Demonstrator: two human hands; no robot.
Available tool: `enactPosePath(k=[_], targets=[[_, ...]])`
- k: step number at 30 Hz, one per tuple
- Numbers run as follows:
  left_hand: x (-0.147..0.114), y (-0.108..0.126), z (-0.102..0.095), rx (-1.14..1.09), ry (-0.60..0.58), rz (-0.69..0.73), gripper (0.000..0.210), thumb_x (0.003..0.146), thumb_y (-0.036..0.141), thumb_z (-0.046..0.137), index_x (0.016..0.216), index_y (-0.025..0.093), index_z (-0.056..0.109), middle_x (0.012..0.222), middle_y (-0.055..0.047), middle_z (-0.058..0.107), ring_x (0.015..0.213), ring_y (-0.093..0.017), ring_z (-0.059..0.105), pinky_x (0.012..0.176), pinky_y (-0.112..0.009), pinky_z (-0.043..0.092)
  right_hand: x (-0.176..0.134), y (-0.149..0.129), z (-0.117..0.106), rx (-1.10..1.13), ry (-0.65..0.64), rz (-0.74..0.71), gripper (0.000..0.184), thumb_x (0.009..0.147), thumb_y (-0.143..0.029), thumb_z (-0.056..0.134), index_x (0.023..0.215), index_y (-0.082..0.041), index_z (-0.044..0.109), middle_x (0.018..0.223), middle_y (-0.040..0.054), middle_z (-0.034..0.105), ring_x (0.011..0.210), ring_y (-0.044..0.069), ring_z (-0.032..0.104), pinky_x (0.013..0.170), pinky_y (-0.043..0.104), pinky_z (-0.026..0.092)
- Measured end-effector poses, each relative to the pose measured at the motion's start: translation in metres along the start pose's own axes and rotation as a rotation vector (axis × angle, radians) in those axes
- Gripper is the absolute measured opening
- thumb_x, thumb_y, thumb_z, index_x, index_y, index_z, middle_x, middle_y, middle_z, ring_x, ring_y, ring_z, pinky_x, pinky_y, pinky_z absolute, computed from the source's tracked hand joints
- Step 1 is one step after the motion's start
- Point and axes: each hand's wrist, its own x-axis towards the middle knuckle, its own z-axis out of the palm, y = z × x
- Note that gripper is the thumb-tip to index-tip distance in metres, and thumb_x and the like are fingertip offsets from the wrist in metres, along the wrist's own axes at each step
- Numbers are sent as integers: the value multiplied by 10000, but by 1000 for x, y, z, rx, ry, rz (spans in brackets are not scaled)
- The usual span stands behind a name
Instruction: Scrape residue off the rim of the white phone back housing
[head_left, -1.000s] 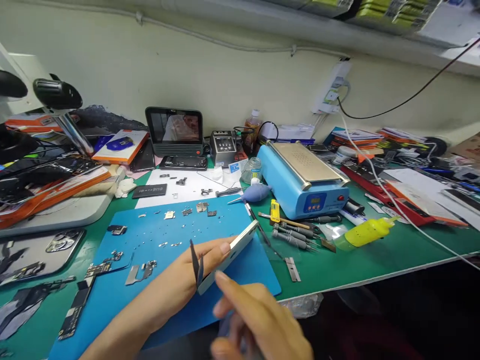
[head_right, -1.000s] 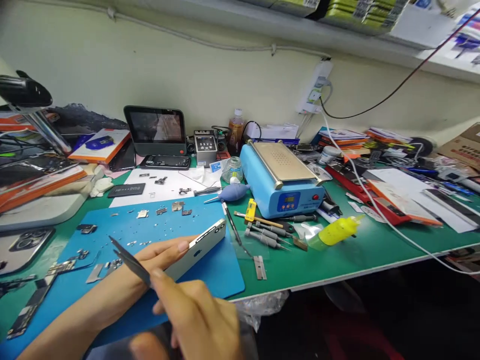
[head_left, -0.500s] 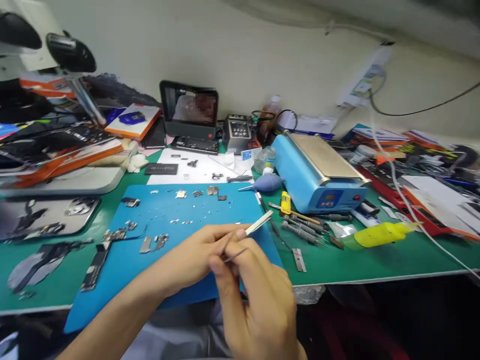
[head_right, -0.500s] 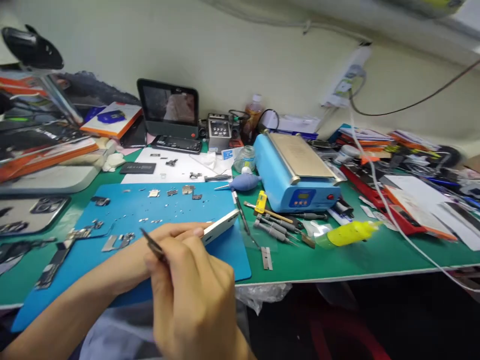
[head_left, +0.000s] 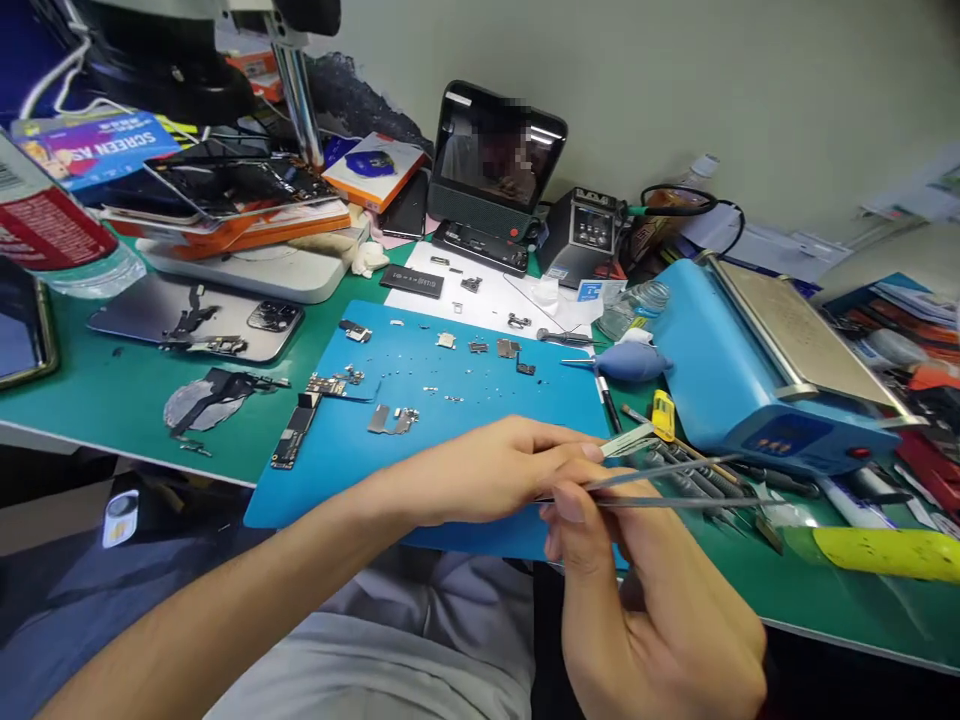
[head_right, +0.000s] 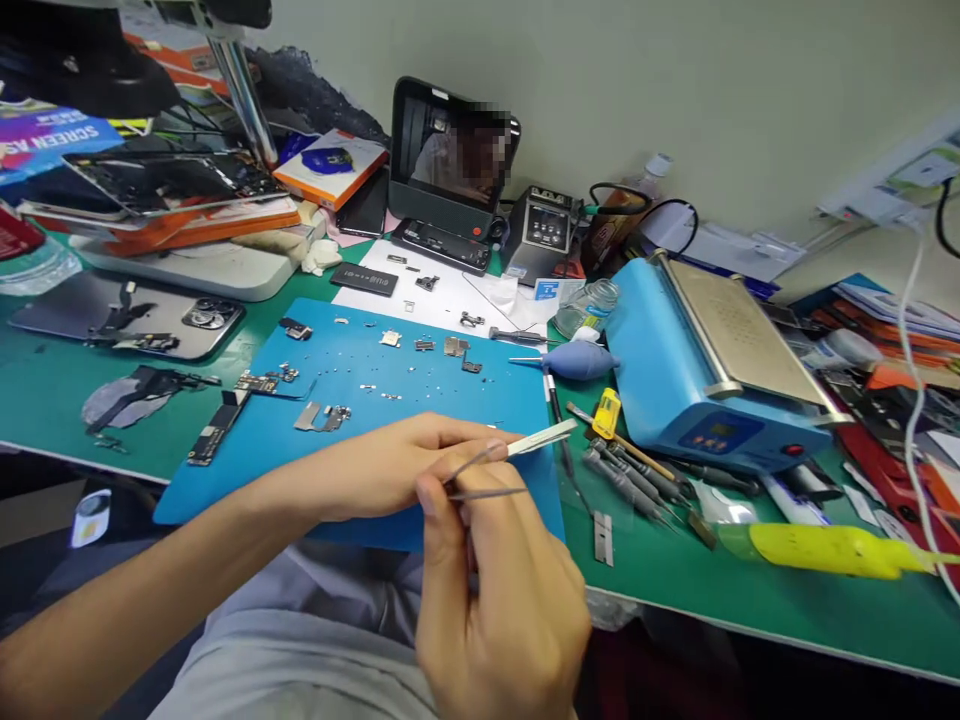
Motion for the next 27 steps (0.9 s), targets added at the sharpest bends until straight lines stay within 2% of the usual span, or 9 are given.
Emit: enactPosePath(k=[3,8,14,18,22,27], targets=[[1,-1,-1,-11,-12,5,354,1110,524,643,960,205,671,960,-16,618,894,-170,561,880,-295,507,-5,0,-1,-19,-5,62,71,1110,-223,732,1135,-224,798,799,1,718,634,131,664,650,253,532],[1,-3,-3,-46,-35,44,322,1115,459,639,926,201,675,911,-18,601,894,-169,578,857,-289,509,-6,-2,1,10,6,117,71,1093,-225,761,1129,-221,823,805,-6,709,635,122,646,706,256,549],[2,-1,-3,-125,-79,60,271,1124,284,572,872,202,625,753,32,507,720,-127,497,725,-268,446,-3,-1,2,37,-9,101,77,1108,-204,744,1083,-224,814,831,-33,722,666,71,664,728,205,529],[3,-3,-3,-167,-102,55,287,1116,249,579,831,214,568,697,55,496,625,-108,458,673,-272,416,-2,4,-1,46,-40,89,81,1102,-204,754,1094,-235,829,859,-39,736,670,51,664,724,191,522],[6,-8,-4,-169,-112,61,301,1141,247,522,850,216,594,671,66,512,594,-106,488,716,-280,455,0,4,-4,36,-64,106,101,1115,-208,737,1058,-234,817,862,-43,736,684,44,660,737,180,519],[6,-9,-5,-164,-109,67,314,1125,271,566,817,213,591,671,64,508,632,-118,521,775,-294,471,0,2,-5,33,-75,134,120,1132,-227,719,1047,-235,803,845,-56,732,689,36,659,741,166,510]])
